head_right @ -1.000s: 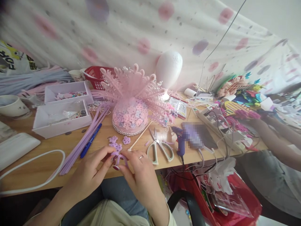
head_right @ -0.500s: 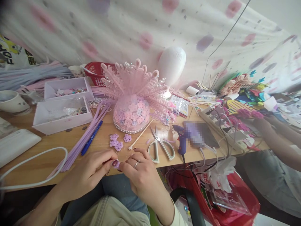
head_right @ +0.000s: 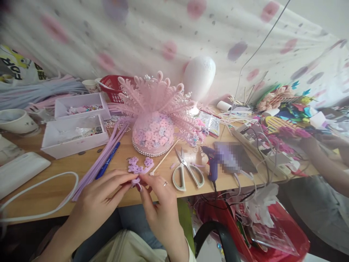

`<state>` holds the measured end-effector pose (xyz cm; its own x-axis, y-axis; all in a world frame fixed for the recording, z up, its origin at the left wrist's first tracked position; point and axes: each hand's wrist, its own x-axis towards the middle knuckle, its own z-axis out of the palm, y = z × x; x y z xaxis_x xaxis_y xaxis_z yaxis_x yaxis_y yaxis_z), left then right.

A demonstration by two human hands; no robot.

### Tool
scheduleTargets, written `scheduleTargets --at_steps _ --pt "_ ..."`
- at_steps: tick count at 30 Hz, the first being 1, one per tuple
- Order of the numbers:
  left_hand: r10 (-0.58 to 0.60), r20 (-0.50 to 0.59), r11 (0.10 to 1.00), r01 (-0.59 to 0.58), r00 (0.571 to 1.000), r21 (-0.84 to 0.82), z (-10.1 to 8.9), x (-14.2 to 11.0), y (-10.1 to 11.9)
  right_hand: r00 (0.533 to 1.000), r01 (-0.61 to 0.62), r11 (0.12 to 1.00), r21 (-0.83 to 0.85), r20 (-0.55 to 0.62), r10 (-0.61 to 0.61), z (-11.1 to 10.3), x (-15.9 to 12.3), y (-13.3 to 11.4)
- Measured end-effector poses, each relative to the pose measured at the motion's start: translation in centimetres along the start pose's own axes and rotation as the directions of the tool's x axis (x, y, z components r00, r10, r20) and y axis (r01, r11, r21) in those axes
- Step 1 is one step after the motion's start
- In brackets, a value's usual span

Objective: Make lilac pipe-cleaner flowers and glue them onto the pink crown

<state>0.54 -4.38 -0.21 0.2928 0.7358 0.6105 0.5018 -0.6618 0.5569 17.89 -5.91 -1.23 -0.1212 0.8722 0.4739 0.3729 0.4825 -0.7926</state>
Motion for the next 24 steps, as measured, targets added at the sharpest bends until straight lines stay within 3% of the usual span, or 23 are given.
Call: scheduleTargets --at_steps 4,13,24 --pt "-0.058 -0.127 0.996 0.048 0.99 -0.079 1.1 -0.4 0.8 0.996 -0.049 0.997 0.06 -0.074 0.053 0.6 -0.4 0.2" --pt "-0.27 -0.173 0.947 0.229 0.947 -0.224 1.5 -1.1 1.2 0.99 0.061 0.998 -0.006 -0.125 -0.061 0.8 -0.3 0.1" --pt "-0.167 -0.215 0.986 0.158 0.962 -0.056 1.8 -1.3 1.5 0.979 0.102 0.982 -0.157 -0.158 -0.127 1.2 -0.7 0.2"
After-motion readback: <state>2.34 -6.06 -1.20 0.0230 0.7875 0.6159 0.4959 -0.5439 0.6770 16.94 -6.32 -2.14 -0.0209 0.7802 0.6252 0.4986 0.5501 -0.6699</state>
